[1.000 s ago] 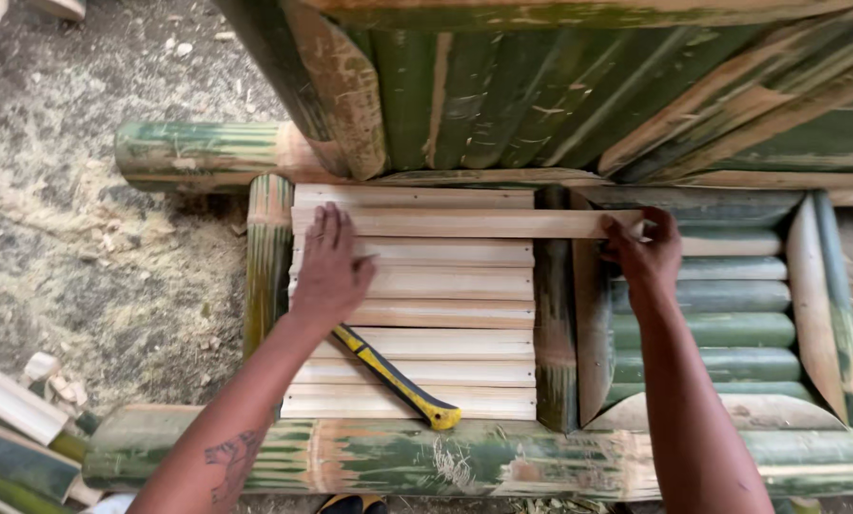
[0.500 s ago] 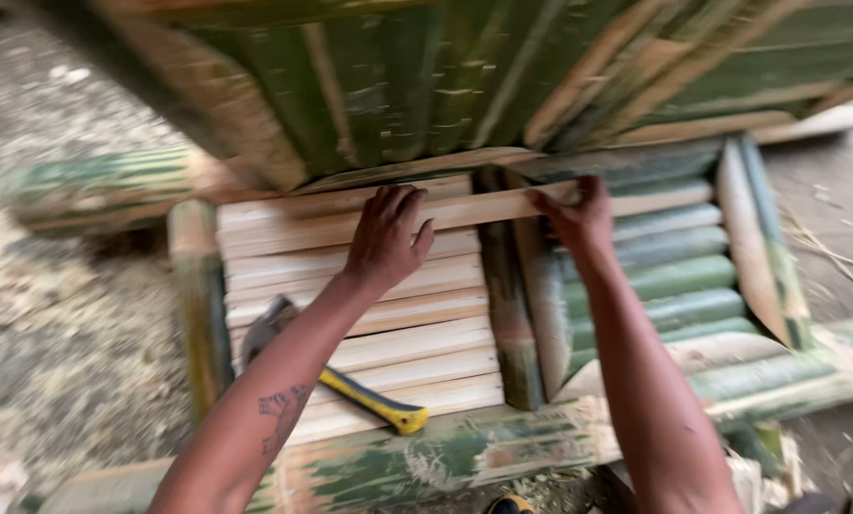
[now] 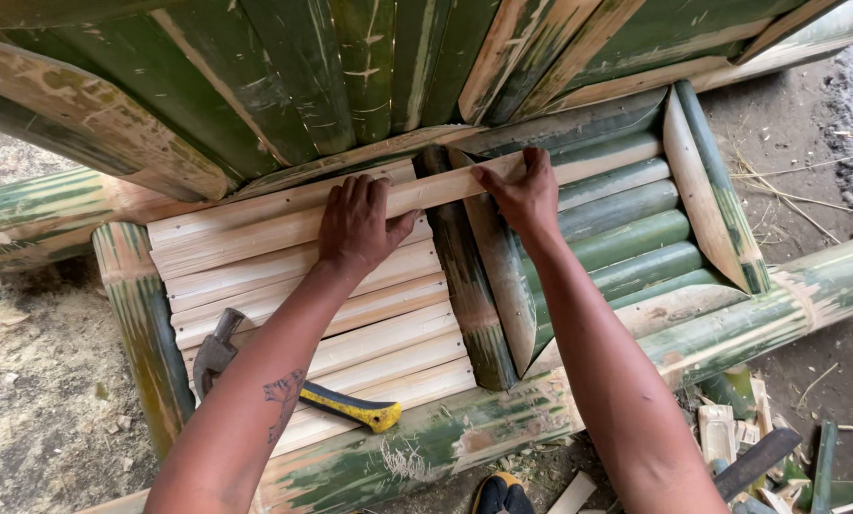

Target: The person assembles a bamboo chair by placing split bamboo slats into a frame and securing them with nails. They use a hammer to drive nails and a saw to trim the slats to fit the structure.

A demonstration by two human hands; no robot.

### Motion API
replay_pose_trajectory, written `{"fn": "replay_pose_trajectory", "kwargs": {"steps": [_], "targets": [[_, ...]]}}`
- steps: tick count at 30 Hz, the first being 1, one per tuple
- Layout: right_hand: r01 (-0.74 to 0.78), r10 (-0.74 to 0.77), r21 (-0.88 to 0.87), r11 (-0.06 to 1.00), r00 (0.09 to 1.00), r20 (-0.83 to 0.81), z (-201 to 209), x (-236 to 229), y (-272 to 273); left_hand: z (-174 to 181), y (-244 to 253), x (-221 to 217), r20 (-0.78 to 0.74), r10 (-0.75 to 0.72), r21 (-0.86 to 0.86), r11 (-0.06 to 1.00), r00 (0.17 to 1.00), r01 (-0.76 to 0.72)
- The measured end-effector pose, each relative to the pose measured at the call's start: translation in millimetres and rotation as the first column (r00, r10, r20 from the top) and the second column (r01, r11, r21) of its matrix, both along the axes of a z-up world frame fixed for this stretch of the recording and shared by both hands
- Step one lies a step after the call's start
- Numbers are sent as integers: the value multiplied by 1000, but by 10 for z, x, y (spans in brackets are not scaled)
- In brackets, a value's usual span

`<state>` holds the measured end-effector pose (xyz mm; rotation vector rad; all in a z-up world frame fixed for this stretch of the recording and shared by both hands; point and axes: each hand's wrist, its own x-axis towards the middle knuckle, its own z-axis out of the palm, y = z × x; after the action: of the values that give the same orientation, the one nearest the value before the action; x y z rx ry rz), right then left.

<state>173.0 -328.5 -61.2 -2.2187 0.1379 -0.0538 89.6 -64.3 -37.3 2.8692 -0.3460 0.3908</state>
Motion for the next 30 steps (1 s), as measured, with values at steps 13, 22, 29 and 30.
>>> {"fn": "replay_pose_trajectory", "kwargs": {"steps": [13,22,29,30], "targets": [[75,-14,396,915,988,-154,864,-920,-863,498,-672,-236,121,-234,-8,971,965,237],[666,-661,-88,741,746,83,1726,-4076,-2389,1210,-2668,-1063,-581,-466,-428,872,668,236],[604,-713,-398,691,661,-234,575,-5264,-1712,849,-3157,-2393,-813,-384,-423,906,438,9],[632,-701,-327,703,691,-174,472,-5322,-1749,751,-3196,-2577,-809,-399,-461,886,431,-45]]}}
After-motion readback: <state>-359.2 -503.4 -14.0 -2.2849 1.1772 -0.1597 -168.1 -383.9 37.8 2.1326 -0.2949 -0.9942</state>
